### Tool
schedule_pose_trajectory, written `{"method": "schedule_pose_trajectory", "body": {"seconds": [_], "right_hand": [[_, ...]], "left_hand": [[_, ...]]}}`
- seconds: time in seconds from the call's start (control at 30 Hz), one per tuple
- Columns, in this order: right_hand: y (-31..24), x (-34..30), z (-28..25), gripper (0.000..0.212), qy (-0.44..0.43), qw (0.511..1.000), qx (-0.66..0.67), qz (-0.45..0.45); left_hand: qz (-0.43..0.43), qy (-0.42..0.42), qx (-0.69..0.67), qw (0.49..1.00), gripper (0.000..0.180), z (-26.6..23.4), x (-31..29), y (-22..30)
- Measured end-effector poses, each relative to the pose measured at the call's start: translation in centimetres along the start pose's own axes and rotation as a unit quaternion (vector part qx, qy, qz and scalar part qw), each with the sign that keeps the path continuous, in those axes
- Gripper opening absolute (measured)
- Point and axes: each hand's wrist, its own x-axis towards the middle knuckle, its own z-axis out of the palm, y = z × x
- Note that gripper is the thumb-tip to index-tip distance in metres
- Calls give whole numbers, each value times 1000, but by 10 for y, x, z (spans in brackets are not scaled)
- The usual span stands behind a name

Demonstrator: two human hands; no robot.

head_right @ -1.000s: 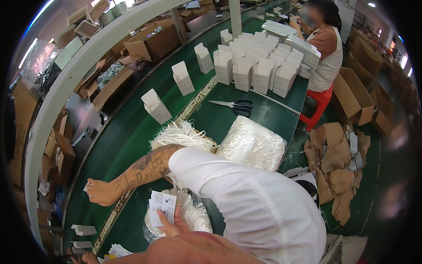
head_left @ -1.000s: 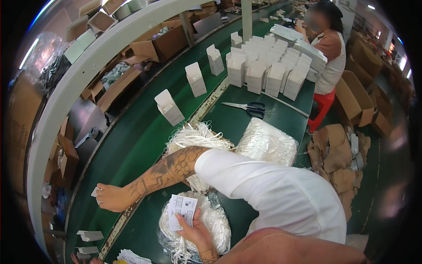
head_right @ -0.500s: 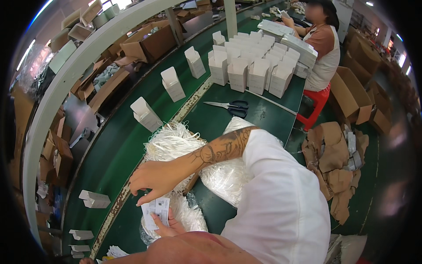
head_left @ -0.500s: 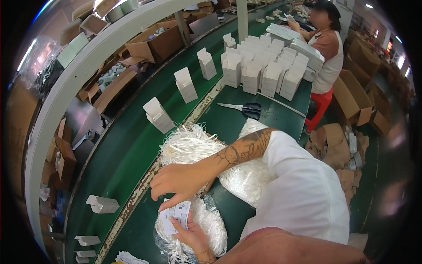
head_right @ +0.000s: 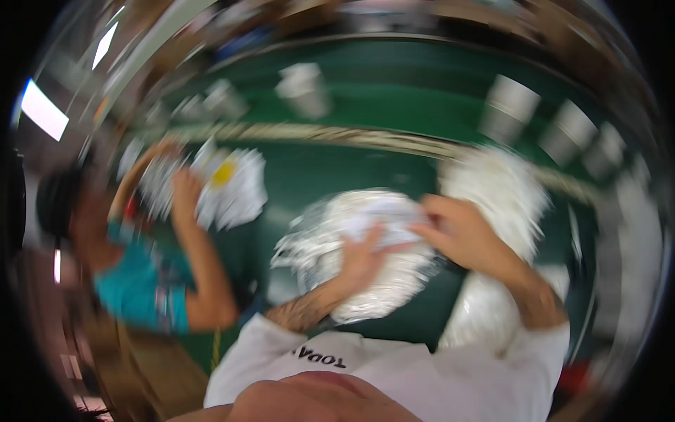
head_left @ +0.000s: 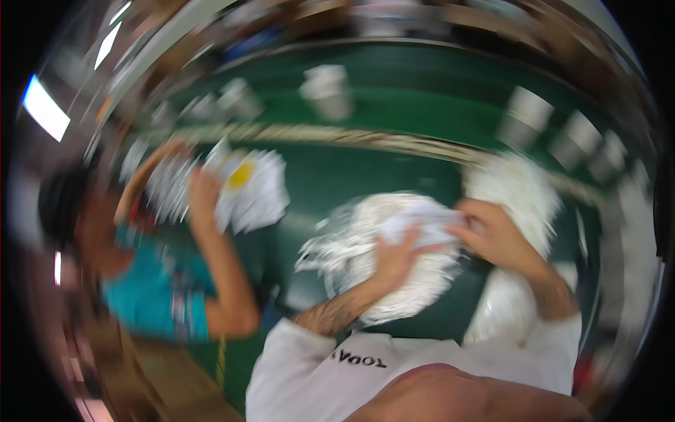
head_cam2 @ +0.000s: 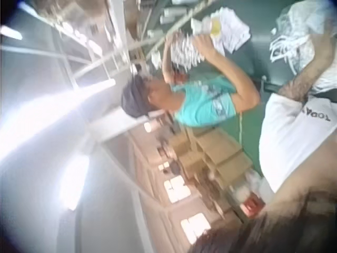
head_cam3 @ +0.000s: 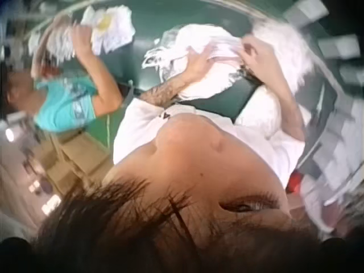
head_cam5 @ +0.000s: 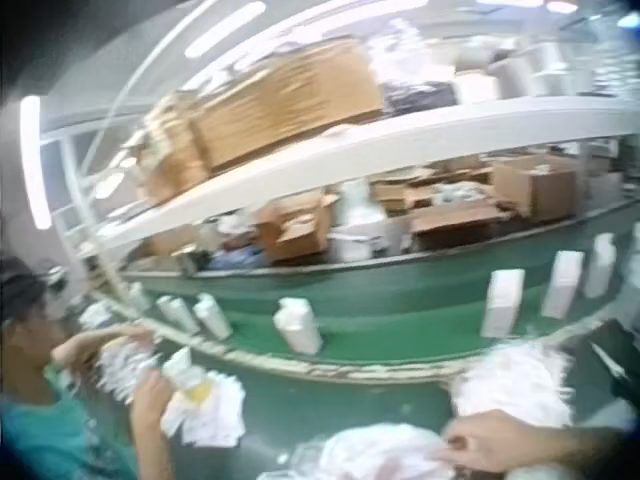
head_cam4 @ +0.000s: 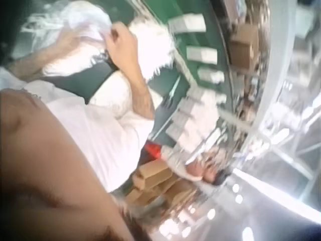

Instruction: The person touches bundles of materials on an assembly line table, holds a stack of instruction leaflets, and inserts the leaflets into open cardboard boxes.

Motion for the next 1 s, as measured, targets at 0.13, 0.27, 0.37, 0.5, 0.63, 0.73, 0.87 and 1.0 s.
{"method": "schedule_pose_trajectory", "body": {"seconds": [0.13, 0.27, 0.37, 0.5, 0.63, 0.73, 0.87, 1.0], "right_hand": [[-2, 5, 2, 16, 21, 1000, -8, 12], [7, 9, 10, 15, 14, 998, 39, 37], [9, 10, 8, 17, 28, 996, 47, 63], [13, 13, 3, 19, 38, 993, 77, 82], [21, 12, 3, 17, 52, 988, 114, 94], [27, 11, 2, 19, 75, 980, 153, 101], [29, 15, -3, 19, 71, 972, 207, 82], [48, 12, -12, 17, 17, 971, 238, 26]], "left_hand": [[89, -63, -89, 990, 36, 37, -9, 28], [66, -66, -70, 993, 37, 36, -5, 29], [61, -106, -74, 990, 37, 35, -1, 27], [71, -103, -78, 989, 37, 36, 2, 28], [51, -105, -77, 990, 37, 35, 3, 28], [43, -93, -85, 991, 37, 36, 2, 27], [32, -89, -91, 991, 38, 34, 2, 29], [17, -103, -115, 988, 39, 33, 3, 25]]}}
